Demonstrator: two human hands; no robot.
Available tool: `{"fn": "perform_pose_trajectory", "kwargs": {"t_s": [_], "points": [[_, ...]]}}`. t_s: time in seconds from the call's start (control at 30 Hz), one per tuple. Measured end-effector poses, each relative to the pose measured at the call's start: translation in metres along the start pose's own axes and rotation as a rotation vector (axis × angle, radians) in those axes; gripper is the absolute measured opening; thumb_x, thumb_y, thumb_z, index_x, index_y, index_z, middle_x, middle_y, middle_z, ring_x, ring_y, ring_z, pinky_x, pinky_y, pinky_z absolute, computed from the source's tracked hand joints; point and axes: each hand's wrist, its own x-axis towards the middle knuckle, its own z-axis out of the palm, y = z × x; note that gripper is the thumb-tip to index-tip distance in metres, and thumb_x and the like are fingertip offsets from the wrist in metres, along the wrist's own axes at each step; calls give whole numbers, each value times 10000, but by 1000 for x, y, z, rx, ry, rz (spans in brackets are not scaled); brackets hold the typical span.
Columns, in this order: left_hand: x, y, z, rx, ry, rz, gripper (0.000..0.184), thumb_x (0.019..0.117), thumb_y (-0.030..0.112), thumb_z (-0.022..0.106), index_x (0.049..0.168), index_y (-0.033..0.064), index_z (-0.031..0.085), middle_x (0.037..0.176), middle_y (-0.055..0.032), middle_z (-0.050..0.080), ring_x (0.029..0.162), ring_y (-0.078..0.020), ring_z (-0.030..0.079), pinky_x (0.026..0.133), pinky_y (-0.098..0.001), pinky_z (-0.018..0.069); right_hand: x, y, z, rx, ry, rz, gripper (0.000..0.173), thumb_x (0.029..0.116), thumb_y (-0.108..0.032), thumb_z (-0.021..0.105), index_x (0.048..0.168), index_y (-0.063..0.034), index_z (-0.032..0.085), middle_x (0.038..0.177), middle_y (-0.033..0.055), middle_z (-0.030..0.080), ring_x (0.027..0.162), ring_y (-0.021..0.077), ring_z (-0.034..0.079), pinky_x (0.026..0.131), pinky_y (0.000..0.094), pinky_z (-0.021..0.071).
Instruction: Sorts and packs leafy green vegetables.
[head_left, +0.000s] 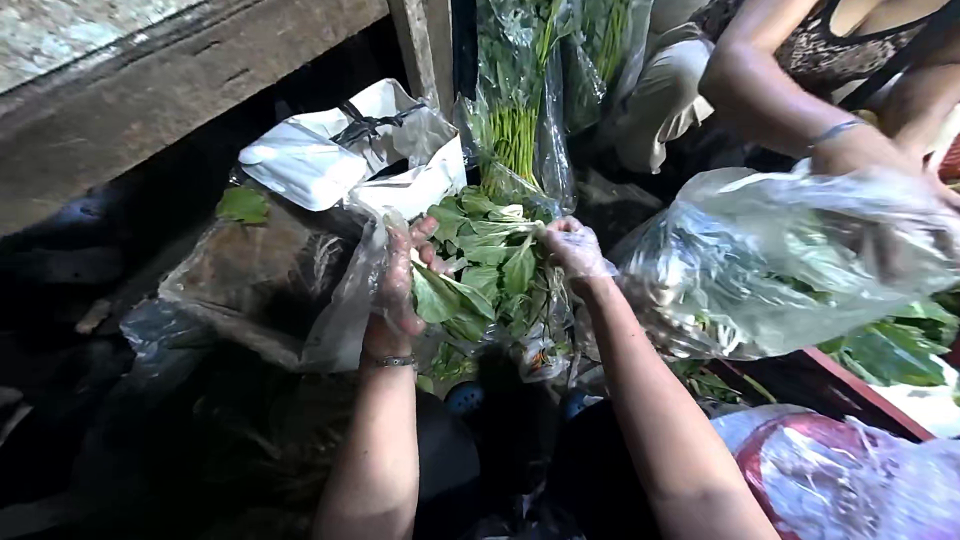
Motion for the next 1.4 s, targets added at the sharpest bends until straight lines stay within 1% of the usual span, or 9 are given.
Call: {"fn": "perform_pose_trajectory", "kwargs": {"t_s": [0.27,0.43,0.6,0.7,0.8,0.9,1.0,1.2,1.4], "points": [[-7,-5,15,-27,-40,-18,515,1056,539,388,1309,147,607,729,85,630,652,-61,650,725,-288,616,-57,-80,-7,108,-97,-250,51,944,-59,647,933,-105,627,763,-64,631,660,-12,605,609,171,533],[-21,-11,31,252,-79,145,673,931,677,552,1379,177,597,1195,82,689,1020,-13,649,842,-212,565,-90,-91,44,-27,-14,-577,98,896,-82,739,927,-33,659,770,39,661,649,79,630,594,250,552],[-24,-14,28,308,-88,222,747,880,678,622,1392,135,582,1309,76,657,1194,-8,596,982,-223,516,-88,-71,76,72,94,-746,69,884,-34,731,911,11,685,817,51,686,719,31,640,674,175,549],[-20,-13,21,350,-167,257,783,899,672,595,1438,105,559,1388,41,631,1248,-35,584,1022,-230,503,-89,-65,87,36,112,-798,74,855,-28,742,903,17,707,860,107,709,777,117,676,718,263,569],[-22,-9,21,369,-178,263,633,875,573,701,1323,134,619,1191,83,703,1050,28,647,877,-164,542,-93,-66,99,-45,183,-760,88,846,-81,770,871,-7,731,871,128,685,822,212,670,750,368,562],[-19,-2,6,451,-209,230,565,1028,520,499,1448,143,523,1304,59,665,1130,-31,639,926,-232,553,-89,-75,90,-97,-58,-796,114,910,-78,684,940,3,758,897,131,730,871,232,701,817,418,568],[-19,10,17,162,-67,160,342,1108,277,311,1276,152,581,1082,43,717,1001,-72,693,891,-263,586,-71,-86,56,6,-419,-547,247,1029,-83,561,1166,29,734,1101,116,752,1016,137,702,939,336,556],[-13,16,16,106,80,217,421,1115,314,343,786,203,580,651,73,624,672,-69,674,726,-276,609,19,-5,-9,-394,29,163,468,1041,-434,550,1199,-15,686,1113,242,696,1030,387,678,919,621,509],[-4,6,2,342,19,245,162,1045,226,481,948,199,608,687,86,586,634,-44,618,639,-228,573,20,24,16,-177,-43,349,505,972,-392,699,1285,-3,619,1100,214,698,910,317,710,841,514,586]]}}
